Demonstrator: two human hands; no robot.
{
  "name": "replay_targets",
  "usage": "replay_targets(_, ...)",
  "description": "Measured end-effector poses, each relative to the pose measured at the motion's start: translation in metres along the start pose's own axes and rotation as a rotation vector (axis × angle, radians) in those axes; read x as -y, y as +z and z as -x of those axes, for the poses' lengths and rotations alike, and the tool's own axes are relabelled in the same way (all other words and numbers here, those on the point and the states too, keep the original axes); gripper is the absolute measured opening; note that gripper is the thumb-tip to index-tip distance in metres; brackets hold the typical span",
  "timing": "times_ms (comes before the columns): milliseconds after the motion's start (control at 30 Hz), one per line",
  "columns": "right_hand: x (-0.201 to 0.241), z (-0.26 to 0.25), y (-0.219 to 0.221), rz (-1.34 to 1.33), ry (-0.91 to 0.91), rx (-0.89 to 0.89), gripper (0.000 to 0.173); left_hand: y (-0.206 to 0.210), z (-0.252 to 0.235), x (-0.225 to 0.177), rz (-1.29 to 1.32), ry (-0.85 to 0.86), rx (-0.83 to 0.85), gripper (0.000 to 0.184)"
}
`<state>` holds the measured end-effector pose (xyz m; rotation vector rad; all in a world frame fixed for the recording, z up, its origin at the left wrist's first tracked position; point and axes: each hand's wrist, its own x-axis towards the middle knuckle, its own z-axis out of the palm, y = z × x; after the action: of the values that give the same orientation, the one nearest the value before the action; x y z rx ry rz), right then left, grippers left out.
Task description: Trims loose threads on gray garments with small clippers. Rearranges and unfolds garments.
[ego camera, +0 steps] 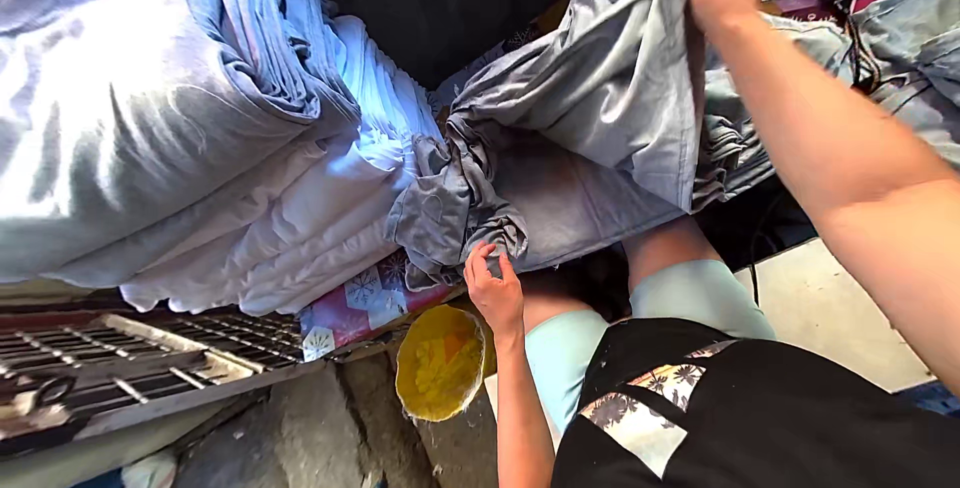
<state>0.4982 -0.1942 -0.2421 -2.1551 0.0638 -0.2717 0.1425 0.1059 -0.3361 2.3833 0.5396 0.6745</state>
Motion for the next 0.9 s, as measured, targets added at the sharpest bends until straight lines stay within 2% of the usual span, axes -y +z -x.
replay_targets(33,-0.018,0.006,0.018,0.120,-0.017,0.112,0.039,0.003,-0.003,0.005,-0.071,0.020,0.070,0.037)
replay_targets(100,-0.052,0.022,0.051,0.275,0.080,0.244,0.038,0.012,-0.011,0.012,-0.190,0.069,0.259,0.060)
replay_targets(133,-0.056,0.028,0.059,0.304,0.135,0.259,0.038,0.018,-0.013,0.016,-0.225,0.112,0.295,0.059)
replay_targets(167,-0.055,0.027,0.061,0.312,0.158,0.275,0.038,0.022,-0.014,0.021,-0.205,0.162,0.267,0.045)
replay_targets(200,-0.056,0.025,0.060,0.300,0.158,0.288,0.038,0.022,-0.016,0.022,-0.134,0.164,0.208,0.027)
replay_targets(233,-0.059,0.023,0.057,0.273,0.137,0.298,0.040,0.015,-0.020,0.018,-0.053,0.089,0.143,0.019)
replay_targets(300,-0.064,0.020,0.054,0.231,0.091,0.305,0.040,-0.007,-0.036,0.007,0.195,-0.224,-0.016,0.023)
replay_targets(333,-0.066,0.018,0.054,0.228,0.078,0.301,0.040,-0.015,-0.045,0.009,0.398,-0.366,-0.131,0.024)
replay_targets(400,-0.067,0.017,0.053,0.227,0.061,0.311,0.041,-0.027,-0.055,0.021,0.743,-0.490,-0.340,0.020)
replay_targets(433,-0.066,0.019,0.050,0.206,0.050,0.332,0.041,-0.031,-0.054,0.028,0.777,-0.482,-0.379,0.020)
replay_targets(533,-0.064,0.020,0.037,0.142,0.017,0.403,0.040,-0.046,-0.048,0.045,0.538,-0.503,-0.357,0.021)
replay_targets(633,-0.071,0.022,0.029,0.102,0.003,0.447,0.035,-0.061,-0.051,0.064,0.249,-0.500,-0.446,0.029)
replay_targets(667,-0.072,0.021,0.028,0.087,-0.006,0.444,0.034,-0.062,-0.049,0.065,0.145,-0.458,-0.467,0.036)
replay_targets(733,-0.073,0.030,0.026,0.064,-0.020,0.432,0.034,-0.051,-0.030,0.057,-0.022,-0.275,-0.442,0.036)
replay_targets(800,-0.074,0.036,0.026,0.049,-0.039,0.409,0.035,-0.026,-0.004,0.056,-0.176,-0.009,-0.311,0.033)
replay_targets(833,-0.075,0.037,0.026,0.047,-0.046,0.400,0.036,-0.011,0.006,0.058,-0.240,0.070,-0.252,0.030)
replay_targets(867,-0.075,0.038,0.027,0.045,-0.055,0.393,0.036,0.003,0.014,0.059,-0.264,0.065,-0.205,0.031)
replay_targets(900,-0.075,0.038,0.028,0.045,-0.059,0.396,0.036,0.013,0.018,0.061,-0.250,-0.003,-0.169,0.039)
